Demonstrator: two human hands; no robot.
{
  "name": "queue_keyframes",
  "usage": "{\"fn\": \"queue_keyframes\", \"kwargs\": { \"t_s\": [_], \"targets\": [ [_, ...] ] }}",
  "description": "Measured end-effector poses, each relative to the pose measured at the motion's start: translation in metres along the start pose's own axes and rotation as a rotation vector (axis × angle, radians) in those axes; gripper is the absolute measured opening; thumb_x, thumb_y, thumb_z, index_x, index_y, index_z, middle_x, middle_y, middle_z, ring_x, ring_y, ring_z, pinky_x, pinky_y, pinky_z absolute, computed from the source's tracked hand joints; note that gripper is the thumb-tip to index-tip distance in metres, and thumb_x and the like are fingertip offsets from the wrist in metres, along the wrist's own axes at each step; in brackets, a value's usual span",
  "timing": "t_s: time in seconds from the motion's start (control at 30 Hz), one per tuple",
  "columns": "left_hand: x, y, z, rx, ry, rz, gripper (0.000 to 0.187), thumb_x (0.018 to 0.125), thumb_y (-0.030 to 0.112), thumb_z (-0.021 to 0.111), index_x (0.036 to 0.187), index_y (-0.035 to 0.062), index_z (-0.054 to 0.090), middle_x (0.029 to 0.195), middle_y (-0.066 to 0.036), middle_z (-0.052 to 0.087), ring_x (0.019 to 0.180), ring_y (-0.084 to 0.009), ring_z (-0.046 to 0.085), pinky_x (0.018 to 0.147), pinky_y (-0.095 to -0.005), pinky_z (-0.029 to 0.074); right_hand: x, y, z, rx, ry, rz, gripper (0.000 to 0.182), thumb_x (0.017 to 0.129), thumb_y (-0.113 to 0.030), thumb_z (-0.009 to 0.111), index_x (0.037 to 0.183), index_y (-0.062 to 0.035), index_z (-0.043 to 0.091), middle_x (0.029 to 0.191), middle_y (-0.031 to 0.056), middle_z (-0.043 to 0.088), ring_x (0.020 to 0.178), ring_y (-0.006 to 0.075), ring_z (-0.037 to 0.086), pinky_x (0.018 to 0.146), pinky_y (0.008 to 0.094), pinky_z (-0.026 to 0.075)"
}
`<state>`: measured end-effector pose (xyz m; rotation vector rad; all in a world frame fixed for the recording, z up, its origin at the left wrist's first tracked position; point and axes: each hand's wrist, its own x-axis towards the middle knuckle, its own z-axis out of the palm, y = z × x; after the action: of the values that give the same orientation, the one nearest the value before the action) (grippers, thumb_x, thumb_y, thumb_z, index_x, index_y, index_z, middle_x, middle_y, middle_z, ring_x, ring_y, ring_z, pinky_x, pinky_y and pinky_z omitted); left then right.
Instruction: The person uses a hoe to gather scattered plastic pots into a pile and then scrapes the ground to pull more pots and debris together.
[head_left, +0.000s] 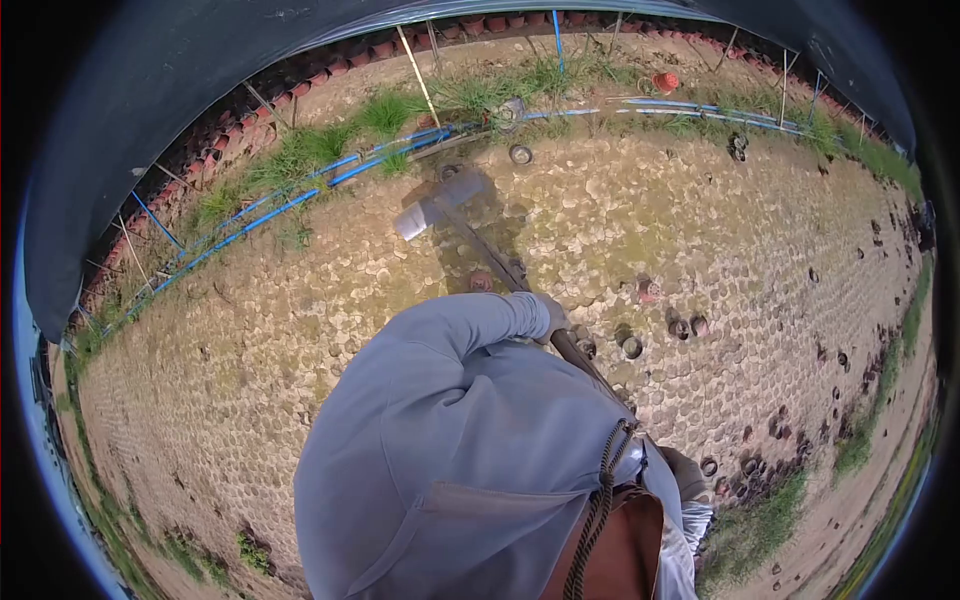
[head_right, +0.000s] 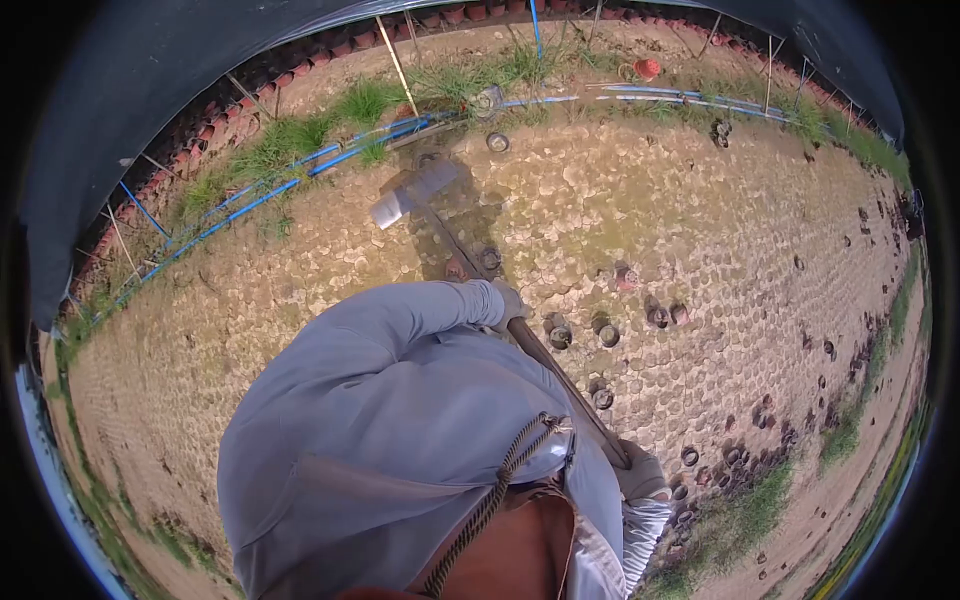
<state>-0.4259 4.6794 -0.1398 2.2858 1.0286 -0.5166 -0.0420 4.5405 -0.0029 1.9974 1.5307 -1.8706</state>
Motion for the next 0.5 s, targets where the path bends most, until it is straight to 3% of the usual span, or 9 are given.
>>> {"fn": "queue_keyframes", "kwargs": {
  "t_s": [0.1, 0.2, 0.23, 0.27, 0.33, 0.43, 0.5],
  "targets": [
    [-0.021, -0.118, 0.007, 0.046, 0.014, -0.096, 0.036, 0.068, 0.024, 0.067, 0.102, 0.0176, 0.062, 0.099, -0.006, 0.065, 0.099, -0.0262, 0.061, 0.083, -0.0397, 0.047, 0.089, -0.068, 0.056, 0.037, -0.061, 0.018, 0.053, 0.076, -0.016, 0.071, 0.123, 0.0, 0.052, 0.107, 0.0096, 0.064, 0.094, 0.014, 0.062, 0.082, 0.0256, 0.049],
    [-0.031, -0.224, 0.013, 0.083, 0.027, -0.242, 0.042, 0.066, 0.026, 0.073, 0.107, 0.0202, 0.063, 0.102, -0.005, 0.066, 0.102, -0.0251, 0.061, 0.084, -0.0375, 0.048, 0.166, -0.157, 0.103, -0.191, -0.057, -0.121, 0.063, 0.07, -0.027, 0.075, 0.125, -0.0063, 0.052, 0.104, 0.0133, 0.065, 0.096, 0.0201, 0.063, 0.083, 0.03, 0.049],
    [-0.043, -0.252, 0.003, 0.082, 0.005, -0.286, 0.041, 0.067, 0.026, 0.072, 0.106, 0.02, 0.063, 0.104, -0.005, 0.065, 0.104, -0.0252, 0.06, 0.084, -0.0379, 0.047, 0.2, -0.17, 0.124, -0.202, -0.047, -0.136, 0.056, 0.075, -0.02, 0.073, 0.123, -0.0029, 0.052, 0.102, 0.011, 0.065, 0.091, 0.0145, 0.061, 0.079, 0.0284, 0.049],
    [-0.054, -0.274, -0.01, 0.082, -0.015, -0.328, 0.039, 0.068, 0.026, 0.07, 0.106, 0.0197, 0.063, 0.106, -0.004, 0.063, 0.106, -0.0253, 0.058, 0.084, -0.0382, 0.046, 0.211, -0.208, 0.138, -0.272, -0.052, -0.131, 0.057, 0.074, -0.022, 0.073, 0.124, -0.0045, 0.051, 0.102, 0.012, 0.065, 0.091, 0.0172, 0.062, 0.079, 0.0301, 0.049],
    [-0.064, -0.308, -0.021, 0.079, -0.045, -0.367, 0.038, 0.069, 0.026, 0.069, 0.106, 0.0193, 0.062, 0.109, -0.004, 0.062, 0.108, -0.0253, 0.057, 0.085, -0.0386, 0.045, 0.213, -0.283, 0.159, -0.413, -0.062, -0.111, 0.061, 0.073, -0.027, 0.073, 0.127, -0.0078, 0.05, 0.102, 0.014, 0.065, 0.092, 0.0227, 0.064, 0.079, 0.0336, 0.05],
    [-0.056, -0.326, -0.02, 0.062, -0.089, -0.342, 0.039, 0.069, 0.027, 0.069, 0.106, 0.019, 0.062, 0.111, -0.004, 0.061, 0.109, -0.0246, 0.056, 0.085, -0.0388, 0.045, 0.205, -0.304, 0.171, -0.537, -0.017, -0.06, 0.07, 0.071, -0.045, 0.069, 0.13, -0.0138, 0.047, 0.105, 0.0206, 0.063, 0.097, 0.0367, 0.061, 0.085, 0.0427, 0.047],
    [-0.043, -0.309, -0.011, 0.03, -0.131, -0.31, 0.039, 0.069, 0.027, 0.069, 0.106, 0.0191, 0.061, 0.112, -0.004, 0.061, 0.109, -0.0237, 0.056, 0.085, -0.0392, 0.045, 0.188, -0.284, 0.161, -0.542, 0.005, -0.053, 0.071, 0.071, -0.044, 0.069, 0.131, -0.0139, 0.046, 0.105, 0.0203, 0.063, 0.097, 0.0366, 0.061, 0.085, 0.0427, 0.047]
  ]
}}
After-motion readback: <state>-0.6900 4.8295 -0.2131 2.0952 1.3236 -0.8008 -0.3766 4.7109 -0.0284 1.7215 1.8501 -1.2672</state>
